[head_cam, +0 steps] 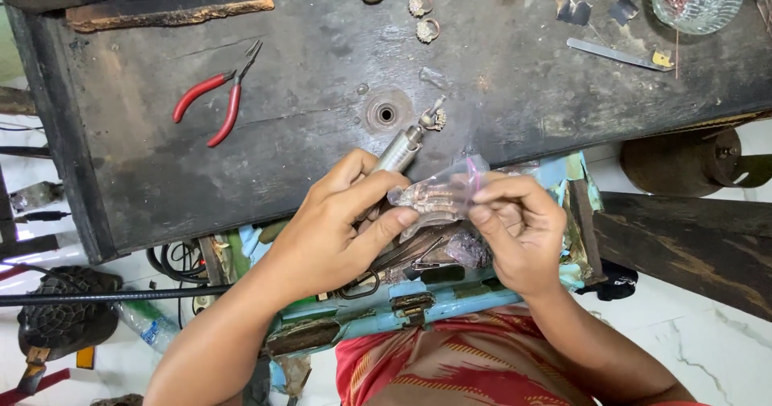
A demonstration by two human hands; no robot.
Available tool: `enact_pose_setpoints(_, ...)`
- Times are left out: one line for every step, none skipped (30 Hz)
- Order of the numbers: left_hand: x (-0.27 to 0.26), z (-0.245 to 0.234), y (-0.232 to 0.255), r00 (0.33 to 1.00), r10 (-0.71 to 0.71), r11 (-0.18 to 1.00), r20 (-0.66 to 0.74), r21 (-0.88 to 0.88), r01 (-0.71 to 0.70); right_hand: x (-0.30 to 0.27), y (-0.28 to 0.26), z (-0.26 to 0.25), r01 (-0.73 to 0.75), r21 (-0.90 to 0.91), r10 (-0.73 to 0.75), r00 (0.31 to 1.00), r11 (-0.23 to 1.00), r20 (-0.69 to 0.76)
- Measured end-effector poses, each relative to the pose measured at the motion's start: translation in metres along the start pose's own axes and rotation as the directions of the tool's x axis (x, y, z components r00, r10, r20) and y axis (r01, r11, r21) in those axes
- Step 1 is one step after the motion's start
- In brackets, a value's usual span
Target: Polishing a small piece of metal jewelry using a handheld rotary tool at a workbench.
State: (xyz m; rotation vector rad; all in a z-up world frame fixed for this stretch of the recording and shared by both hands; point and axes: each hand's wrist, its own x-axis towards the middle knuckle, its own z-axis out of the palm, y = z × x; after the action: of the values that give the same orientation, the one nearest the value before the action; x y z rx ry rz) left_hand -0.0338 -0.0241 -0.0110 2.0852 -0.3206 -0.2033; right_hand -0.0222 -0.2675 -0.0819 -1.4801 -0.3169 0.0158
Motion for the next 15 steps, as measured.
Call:
enact_pose_setpoints(0.001, -0.002, 0.001, 1.0, -0.001, 1.0, 0.001, 0.0, 0.001, 0.0, 0.004, -0.003, -0.001, 0.001, 0.001, 1.0, 1.0, -0.001)
enact_pose_setpoints(0.001, -0.003, 0.002, 0.999, 0.007, 1.0, 0.033, 0.008, -0.007, 0.0, 0.009, -0.006, 0.008, 0.001, -0.008, 0.999, 1.0, 0.046)
enact_pose_setpoints(0.002, -0.005, 0.003, 0.998, 0.015, 1.0, 0.065, 0.015, -0.016, -0.001, 0.013, -0.009, 0.017, 0.002, -0.018, 0.996, 1.0, 0.092)
enact_pose_setpoints(0.002, -0.006, 0.003, 0.998, 0.015, 1.0, 0.067, 0.017, -0.017, 0.0, 0.011, -0.008, 0.018, 0.003, -0.018, 0.996, 1.0, 0.09)
enact_pose_setpoints(0.002, -0.007, 0.003, 0.997, 0.019, 1.0, 0.081, 0.013, -0.02, 0.0, 0.008, -0.007, -0.042, 0.116, 0.034, 0.997, 0.992, 0.066)
enact_pose_setpoints(0.002, -0.008, 0.003, 0.995, 0.021, 1.0, 0.096, 0.008, -0.022, 0.0, 0.005, -0.005, -0.1, 0.228, 0.091, 0.995, 0.968, 0.049)
enact_pose_setpoints(0.002, -0.008, 0.002, 0.995, 0.021, 1.0, 0.099, 0.009, -0.021, 0.0, 0.01, -0.01, -0.1, 0.229, 0.092, 0.995, 0.968, 0.047)
enact_pose_setpoints(0.003, -0.008, 0.0, 0.994, 0.009, 1.0, 0.108, 0.01, -0.01, 0.0, 0.017, -0.015, -0.02, 0.132, 0.007, 0.995, 0.991, 0.098)
enact_pose_setpoints(0.003, -0.008, -0.001, 0.993, -0.002, 1.0, 0.116, 0.012, 0.001, 0.0, 0.023, -0.02, 0.066, 0.038, -0.072, 0.985, 0.997, 0.156)
enact_pose_setpoints(0.003, -0.009, -0.002, 0.993, -0.002, 1.0, 0.117, 0.013, 0.001, -0.002, 0.023, -0.02, 0.067, 0.039, -0.072, 0.985, 0.997, 0.155)
enact_pose_setpoints(0.004, -0.009, -0.002, 0.993, 0.013, 1.0, 0.116, 0.001, -0.013, -0.004, 0.022, -0.02, 0.071, 0.015, -0.073, 0.988, 0.997, 0.134)
enact_pose_setpoints(0.004, -0.009, -0.002, 0.993, 0.028, 1.0, 0.117, -0.012, -0.027, -0.007, 0.022, -0.021, 0.074, -0.01, -0.073, 0.991, 0.997, 0.111)
enact_pose_setpoints(0.004, -0.009, -0.002, 0.992, 0.028, 1.0, 0.12, -0.012, -0.027, -0.009, 0.019, -0.02, 0.073, -0.01, -0.072, 0.992, 0.997, 0.108)
enact_pose_setpoints(0.004, -0.01, -0.002, 0.992, 0.065, 0.998, 0.111, -0.027, -0.062, -0.01, 0.016, -0.018, 0.094, -0.034, -0.093, 0.995, 0.995, 0.039)
enact_pose_setpoints(0.004, -0.011, -0.002, 0.99, 0.102, 0.994, 0.101, -0.042, -0.098, -0.011, 0.013, -0.016, 0.113, -0.06, -0.115, 0.993, 0.992, -0.029)
